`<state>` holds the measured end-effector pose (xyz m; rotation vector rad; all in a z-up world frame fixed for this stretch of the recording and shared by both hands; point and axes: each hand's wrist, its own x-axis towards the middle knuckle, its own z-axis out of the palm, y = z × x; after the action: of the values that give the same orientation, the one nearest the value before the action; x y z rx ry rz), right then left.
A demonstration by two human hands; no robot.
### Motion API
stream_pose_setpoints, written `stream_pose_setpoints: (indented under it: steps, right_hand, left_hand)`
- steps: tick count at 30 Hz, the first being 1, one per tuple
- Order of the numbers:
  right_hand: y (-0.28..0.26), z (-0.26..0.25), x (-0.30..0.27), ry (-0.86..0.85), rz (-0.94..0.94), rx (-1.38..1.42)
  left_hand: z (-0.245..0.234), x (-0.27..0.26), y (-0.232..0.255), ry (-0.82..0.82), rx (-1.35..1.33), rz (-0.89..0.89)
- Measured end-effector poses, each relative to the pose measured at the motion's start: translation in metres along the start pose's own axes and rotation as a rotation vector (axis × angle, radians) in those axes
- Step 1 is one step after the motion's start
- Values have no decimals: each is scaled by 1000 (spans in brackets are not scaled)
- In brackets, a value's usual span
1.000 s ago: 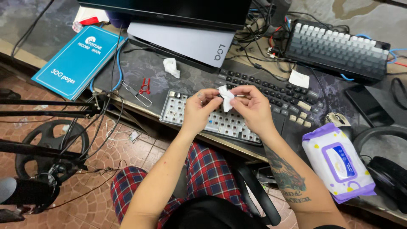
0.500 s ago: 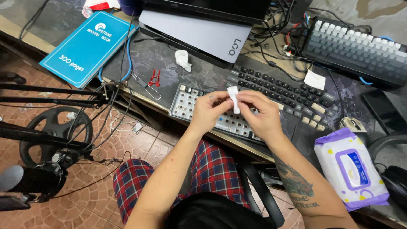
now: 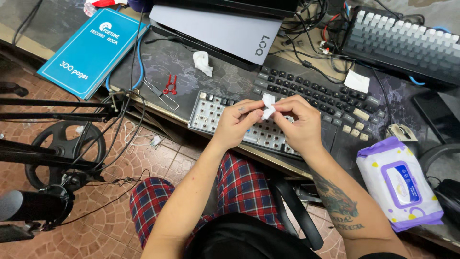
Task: The person sits cross-legged and cleans individual keyboard keycaps using a white wipe. They pick up keycaps from a tray, wipe them thoroughly, and place them back into the tray.
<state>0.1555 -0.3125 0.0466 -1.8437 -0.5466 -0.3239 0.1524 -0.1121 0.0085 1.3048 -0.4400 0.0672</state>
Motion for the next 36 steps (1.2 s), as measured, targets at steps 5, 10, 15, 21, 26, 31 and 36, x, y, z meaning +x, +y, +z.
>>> stream_pose_setpoints:
  steps: [5, 10, 15, 21, 26, 31, 36]
  right_hand:
    - [9, 2, 0, -22, 99, 164]
    - [10, 4, -2, -23, 70, 259]
    - [21, -3, 1, -19, 111, 513]
    - [19, 1, 6, -69, 124, 414]
    - [-18, 2, 9, 59, -167, -114]
    - [-30, -3, 7, -139, -234, -196]
    - [-30, -1, 7, -106, -286, -289]
  left_hand:
    - [-1, -1, 1, -48, -39, -1]
    - [0, 2, -10, 29, -197, -100]
    - [-6, 4, -17, 24, -264, -32]
    - [-4, 4, -21, -6, -190, -56]
    - [-4, 4, -21, 47, -202, -88]
    - [-8, 4, -22, 62, -200, -78]
    - [-6, 3, -21, 96, -225, -91]
